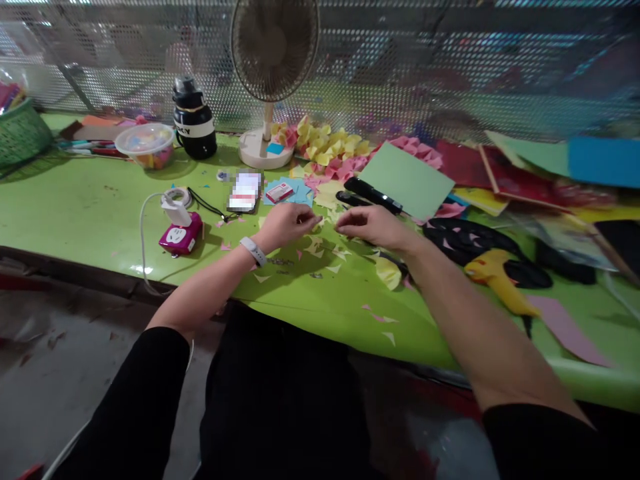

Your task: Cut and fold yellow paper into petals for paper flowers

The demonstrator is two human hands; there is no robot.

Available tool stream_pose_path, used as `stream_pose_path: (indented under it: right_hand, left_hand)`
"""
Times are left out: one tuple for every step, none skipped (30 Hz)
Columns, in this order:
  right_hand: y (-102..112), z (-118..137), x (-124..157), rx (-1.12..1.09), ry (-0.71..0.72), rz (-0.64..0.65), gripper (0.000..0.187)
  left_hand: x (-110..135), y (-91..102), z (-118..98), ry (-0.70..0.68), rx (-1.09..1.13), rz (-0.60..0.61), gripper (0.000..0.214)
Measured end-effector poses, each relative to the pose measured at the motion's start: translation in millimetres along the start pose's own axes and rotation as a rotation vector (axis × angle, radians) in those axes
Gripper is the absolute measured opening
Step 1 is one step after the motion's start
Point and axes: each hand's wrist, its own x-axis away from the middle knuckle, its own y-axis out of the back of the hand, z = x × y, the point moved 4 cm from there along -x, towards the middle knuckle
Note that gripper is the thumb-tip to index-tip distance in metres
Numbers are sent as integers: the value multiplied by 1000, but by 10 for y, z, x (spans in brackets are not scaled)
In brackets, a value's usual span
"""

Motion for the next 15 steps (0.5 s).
stream_pose_path:
  right_hand:
    - [-4, -13, 23, -85, 2, -17, 42]
    - [-13, -24, 42, -156, 6, -35, 48]
    - [-27, -34, 58, -213, 11, -48, 52]
    - [-45, -41, 72, -255, 16, -52, 54]
    - [-62, -46, 84, -283, 25, -51, 53]
    - [-80, -46, 95, -299, 36, -42, 52]
    - [-94, -43, 107, -306, 48, -34, 50]
    - [-102, -35, 121, -307, 62, -36, 49]
    - [-106, -22, 137, -306, 77, -48, 48]
    - [-109, -3, 156, -299, 93, -71, 47]
    - [-113, 22, 179, -286, 109, -98, 46]
    - [-123, 55, 205, -265, 126, -122, 44]
    - [-136, 93, 235, -236, 143, -149, 41]
    - [-153, 134, 266, -194, 158, -173, 38]
    - [-171, 176, 297, -142, 173, -195, 35]
  left_hand:
    - [0, -22, 10, 30, 88, 7, 28]
    - [1, -49, 21, 63, 187, 26, 27]
    - [3, -80, 30, 97, 287, 54, 30]
    - [7, -111, 37, 129, 382, 90, 36]
    - [13, -140, 40, 157, 467, 129, 41]
    - [19, -164, 40, 183, 538, 166, 43]
    - [26, -178, 39, 208, 591, 190, 44]
    - [31, -185, 38, 233, 627, 200, 42]
    - [36, -187, 35, 258, 650, 202, 40]
    - [41, -189, 33, 284, 663, 198, 36]
    - [46, -192, 27, 307, 674, 193, 34]
    - [49, -197, 21, 325, 680, 184, 33]
    - [52, -203, 14, 336, 683, 171, 33]
    - [53, -209, 10, 342, 681, 151, 33]
    - [53, -214, 8, 346, 673, 126, 33]
